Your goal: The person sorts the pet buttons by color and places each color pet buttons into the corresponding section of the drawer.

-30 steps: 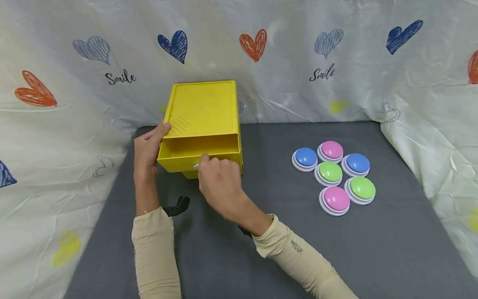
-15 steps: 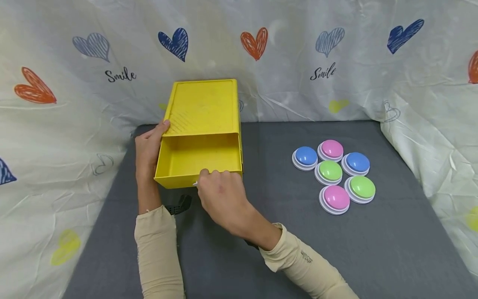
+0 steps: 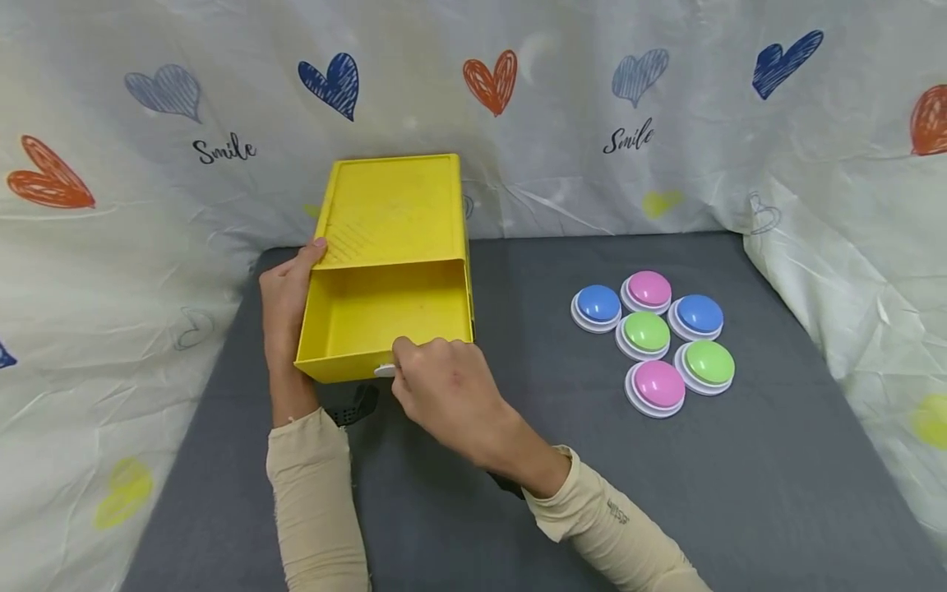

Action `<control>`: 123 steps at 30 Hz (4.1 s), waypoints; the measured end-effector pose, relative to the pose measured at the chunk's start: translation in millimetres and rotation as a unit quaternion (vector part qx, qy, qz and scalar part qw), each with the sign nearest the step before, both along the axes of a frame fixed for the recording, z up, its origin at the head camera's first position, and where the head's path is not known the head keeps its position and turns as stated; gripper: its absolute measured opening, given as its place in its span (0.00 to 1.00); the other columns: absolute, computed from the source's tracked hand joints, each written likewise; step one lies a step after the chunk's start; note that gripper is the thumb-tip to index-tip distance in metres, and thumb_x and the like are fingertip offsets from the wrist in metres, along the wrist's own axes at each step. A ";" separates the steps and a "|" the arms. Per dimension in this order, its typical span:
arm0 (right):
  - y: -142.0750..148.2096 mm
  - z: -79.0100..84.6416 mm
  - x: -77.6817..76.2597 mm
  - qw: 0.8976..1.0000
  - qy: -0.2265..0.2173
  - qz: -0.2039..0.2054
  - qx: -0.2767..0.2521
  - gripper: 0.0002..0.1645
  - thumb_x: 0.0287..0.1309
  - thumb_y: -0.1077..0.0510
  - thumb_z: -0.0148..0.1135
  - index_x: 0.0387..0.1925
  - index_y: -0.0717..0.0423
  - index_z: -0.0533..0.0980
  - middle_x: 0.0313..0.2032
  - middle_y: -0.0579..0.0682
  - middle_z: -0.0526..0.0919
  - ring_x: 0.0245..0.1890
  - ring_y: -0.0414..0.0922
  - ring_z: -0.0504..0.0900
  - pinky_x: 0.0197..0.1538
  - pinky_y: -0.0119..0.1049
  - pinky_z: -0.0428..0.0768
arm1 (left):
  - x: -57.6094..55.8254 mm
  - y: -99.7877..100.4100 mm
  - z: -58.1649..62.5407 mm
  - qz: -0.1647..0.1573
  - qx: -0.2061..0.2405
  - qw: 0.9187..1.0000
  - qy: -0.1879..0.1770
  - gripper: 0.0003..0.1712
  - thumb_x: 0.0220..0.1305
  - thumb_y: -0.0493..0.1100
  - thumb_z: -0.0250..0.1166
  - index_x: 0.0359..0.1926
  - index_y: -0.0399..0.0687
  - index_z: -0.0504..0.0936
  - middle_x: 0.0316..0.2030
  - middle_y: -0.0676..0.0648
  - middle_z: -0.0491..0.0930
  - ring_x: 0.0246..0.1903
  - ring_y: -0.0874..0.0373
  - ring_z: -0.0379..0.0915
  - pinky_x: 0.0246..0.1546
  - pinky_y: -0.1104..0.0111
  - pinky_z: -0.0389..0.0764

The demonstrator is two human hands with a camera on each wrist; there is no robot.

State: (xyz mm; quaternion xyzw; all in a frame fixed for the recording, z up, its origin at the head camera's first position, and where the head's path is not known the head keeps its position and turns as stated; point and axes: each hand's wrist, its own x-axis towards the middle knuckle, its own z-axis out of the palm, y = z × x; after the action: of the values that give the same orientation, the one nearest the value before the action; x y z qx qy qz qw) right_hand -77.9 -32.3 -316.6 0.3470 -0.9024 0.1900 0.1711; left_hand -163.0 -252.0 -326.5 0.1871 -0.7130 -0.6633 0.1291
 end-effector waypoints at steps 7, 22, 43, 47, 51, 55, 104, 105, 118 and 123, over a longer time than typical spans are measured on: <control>12.6 -0.9 -2.7 0.993 -0.071 0.068 -0.060 0.07 0.57 0.58 0.57 0.25 0.46 0.71 0.13 0.37 0.64 0.12 0.32 0.62 0.17 0.23 0.59 | -2.7 -2.8 -1.7 -0.003 0.029 1.000 -0.012 0.33 0.47 0.63 0.68 0.36 0.34 0.80 0.30 0.43 0.80 0.24 0.52 0.76 0.22 0.69 0.76; 137.7 -34.4 -100.1 0.948 -0.016 -0.236 -0.214 0.06 0.55 0.60 0.54 0.34 0.54 0.77 0.17 0.43 0.78 0.13 0.37 0.72 0.17 0.33 0.68 | -4.3 0.1 -3.7 -0.013 0.035 0.999 -0.022 0.31 0.47 0.65 0.67 0.41 0.44 0.82 0.35 0.42 0.80 0.26 0.51 0.77 0.23 0.68 0.78; 184.9 -115.2 -152.7 0.923 -0.290 -0.253 -0.018 0.39 0.44 0.61 0.70 0.59 0.64 0.66 0.51 0.66 0.71 0.53 0.57 0.69 0.57 0.49 0.66 | 0.4 -2.0 2.7 -0.024 0.052 0.998 -0.023 0.29 0.49 0.63 0.67 0.41 0.43 0.82 0.34 0.41 0.80 0.26 0.52 0.77 0.24 0.69 0.77; 185.9 -115.8 -152.1 0.928 -0.269 -0.254 -0.034 0.35 0.41 0.63 0.72 0.55 0.66 0.71 0.48 0.66 0.73 0.51 0.57 0.70 0.56 0.49 0.67 | 1.1 -1.2 2.6 -0.026 0.054 0.998 -0.021 0.30 0.49 0.62 0.67 0.41 0.42 0.81 0.34 0.42 0.80 0.25 0.52 0.77 0.23 0.68 0.77; 185.8 -116.2 -150.4 0.930 -0.244 -0.266 -0.070 0.34 0.36 0.62 0.75 0.50 0.66 0.75 0.47 0.64 0.77 0.49 0.57 0.74 0.54 0.48 0.70 | 2.0 -0.9 2.7 -0.026 0.057 0.998 -0.021 0.30 0.49 0.62 0.67 0.40 0.41 0.81 0.33 0.42 0.80 0.25 0.52 0.77 0.23 0.69 0.78; 184.4 -112.5 -148.2 0.930 -0.218 -0.278 -0.102 0.33 0.31 0.60 0.77 0.45 0.67 0.78 0.44 0.63 0.80 0.45 0.57 0.77 0.50 0.48 0.73 | 3.3 -0.7 3.0 -0.024 0.058 0.998 -0.017 0.30 0.49 0.62 0.67 0.40 0.41 0.81 0.34 0.41 0.80 0.25 0.52 0.77 0.23 0.69 0.78; -44.2 46.2 -71.1 0.982 -0.143 0.125 0.022 0.22 0.47 0.44 0.66 0.41 0.52 0.78 0.36 0.42 0.81 0.32 0.35 0.74 0.37 0.21 0.70 | -4.4 -14.0 -8.3 -0.002 0.011 0.998 -0.055 0.30 0.45 0.67 0.67 0.33 0.44 0.83 0.22 0.52 0.80 0.20 0.58 0.75 0.21 0.72 0.77; -46.4 44.1 -71.5 0.980 -0.152 0.129 0.022 0.20 0.48 0.44 0.67 0.39 0.52 0.78 0.34 0.41 0.80 0.30 0.35 0.74 0.35 0.21 0.70 | -3.8 -13.3 -7.3 -0.001 0.012 0.999 -0.052 0.30 0.45 0.67 0.67 0.32 0.44 0.83 0.22 0.52 0.80 0.20 0.58 0.75 0.21 0.72 0.77; -56.8 26.2 -75.6 0.974 -0.131 0.174 0.060 0.13 0.51 0.46 0.65 0.26 0.50 0.75 0.20 0.42 0.71 0.23 0.37 0.68 0.32 0.26 0.62 | 1.1 -2.3 -2.1 -0.004 -0.009 1.000 -0.027 0.30 0.46 0.66 0.67 0.22 0.40 0.77 0.15 0.51 0.75 0.16 0.57 0.71 0.17 0.72 0.74; -57.0 24.3 -75.9 0.971 -0.125 0.184 0.083 0.11 0.58 0.46 0.58 0.28 0.47 0.75 0.21 0.42 0.70 0.26 0.38 0.66 0.37 0.29 0.59 | 2.1 -5.3 -0.5 -0.004 -0.003 1.000 -0.023 0.32 0.47 0.66 0.66 0.21 0.39 0.75 0.18 0.49 0.77 0.17 0.57 0.73 0.17 0.71 0.75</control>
State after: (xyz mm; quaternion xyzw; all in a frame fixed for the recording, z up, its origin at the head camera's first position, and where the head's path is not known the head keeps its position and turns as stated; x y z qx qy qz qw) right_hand -153.8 -89.3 -292.3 0.4939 -0.8497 0.1842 -0.0106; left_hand -160.9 -257.3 -327.1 0.1991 -0.7187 -0.6570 0.1108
